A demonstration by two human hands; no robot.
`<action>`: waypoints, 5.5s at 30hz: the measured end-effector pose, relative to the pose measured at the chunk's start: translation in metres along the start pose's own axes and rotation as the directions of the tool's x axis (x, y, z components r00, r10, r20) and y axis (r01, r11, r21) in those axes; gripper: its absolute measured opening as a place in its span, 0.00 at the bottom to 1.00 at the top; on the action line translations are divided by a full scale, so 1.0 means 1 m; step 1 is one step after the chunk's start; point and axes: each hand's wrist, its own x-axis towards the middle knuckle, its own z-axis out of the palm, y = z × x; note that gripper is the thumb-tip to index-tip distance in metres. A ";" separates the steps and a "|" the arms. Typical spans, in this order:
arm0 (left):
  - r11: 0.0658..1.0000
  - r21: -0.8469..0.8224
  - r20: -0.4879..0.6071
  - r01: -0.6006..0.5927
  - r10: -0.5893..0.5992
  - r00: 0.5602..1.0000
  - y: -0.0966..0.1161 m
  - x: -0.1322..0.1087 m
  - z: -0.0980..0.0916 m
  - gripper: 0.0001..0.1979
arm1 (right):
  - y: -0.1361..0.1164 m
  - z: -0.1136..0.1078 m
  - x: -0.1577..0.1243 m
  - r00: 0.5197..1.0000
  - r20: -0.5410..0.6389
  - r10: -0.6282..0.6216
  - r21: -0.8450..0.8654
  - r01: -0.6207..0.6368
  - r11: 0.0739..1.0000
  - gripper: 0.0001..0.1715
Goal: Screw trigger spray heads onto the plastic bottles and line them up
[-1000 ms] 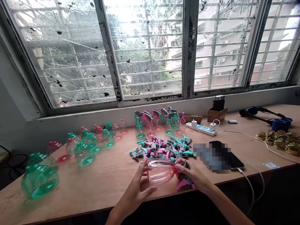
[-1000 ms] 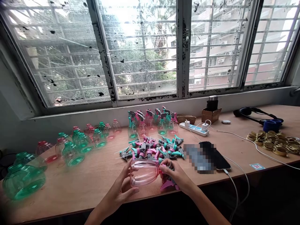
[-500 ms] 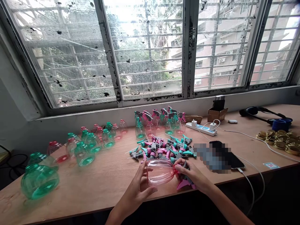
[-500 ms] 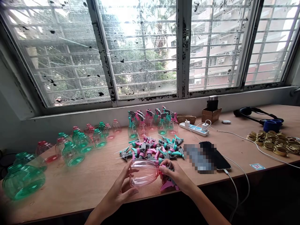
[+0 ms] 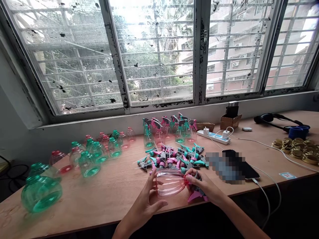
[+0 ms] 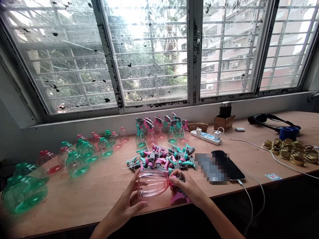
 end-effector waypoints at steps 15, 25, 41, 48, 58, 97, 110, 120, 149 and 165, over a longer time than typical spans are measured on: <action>0.998 -0.066 0.008 0.021 -0.021 1.000 -0.011 0.002 0.001 0.51 | 0.001 0.002 0.000 1.000 -0.005 -0.003 0.017 0.003 1.000 0.25; 0.999 0.040 -0.023 -0.014 0.015 1.000 -0.014 0.004 -0.001 0.49 | 0.000 0.001 -0.001 1.000 0.004 0.004 0.002 -0.004 1.000 0.26; 0.994 0.080 -0.036 -0.078 0.081 0.996 -0.021 0.004 -0.002 0.44 | 0.001 0.001 0.000 1.000 0.001 -0.006 0.023 0.006 1.000 0.23; 0.998 0.060 -0.010 -0.012 0.013 1.000 -0.015 0.000 0.000 0.49 | 0.001 0.001 0.000 1.000 0.006 -0.013 0.007 0.013 1.000 0.24; 0.999 -0.031 -0.001 0.029 -0.029 1.000 -0.008 0.001 0.002 0.50 | 0.004 0.000 0.001 1.000 0.003 -0.017 0.015 0.017 1.000 0.24; 0.993 0.102 -0.040 -0.063 0.068 0.997 -0.017 0.002 0.000 0.48 | 0.000 0.002 0.000 1.000 -0.001 -0.014 0.013 0.014 1.000 0.24; 0.999 0.045 -0.029 -0.007 0.008 1.000 -0.010 0.000 0.000 0.52 | -0.002 0.003 0.000 1.000 0.004 -0.019 0.003 0.019 1.000 0.23; 0.999 0.028 0.000 -0.027 0.027 1.000 -0.012 0.001 0.000 0.47 | -0.003 0.003 -0.001 1.000 -0.012 -0.004 0.009 0.004 1.000 0.27; 0.994 0.106 -0.030 -0.005 0.009 1.000 -0.009 0.002 0.000 0.45 | -0.003 0.004 -0.001 1.000 -0.024 0.006 0.028 -0.005 1.000 0.28; 0.991 0.135 -0.031 0.005 -0.001 1.000 -0.025 0.001 -0.001 0.51 | 0.000 0.002 -0.001 1.000 0.011 -0.014 0.028 0.014 1.000 0.24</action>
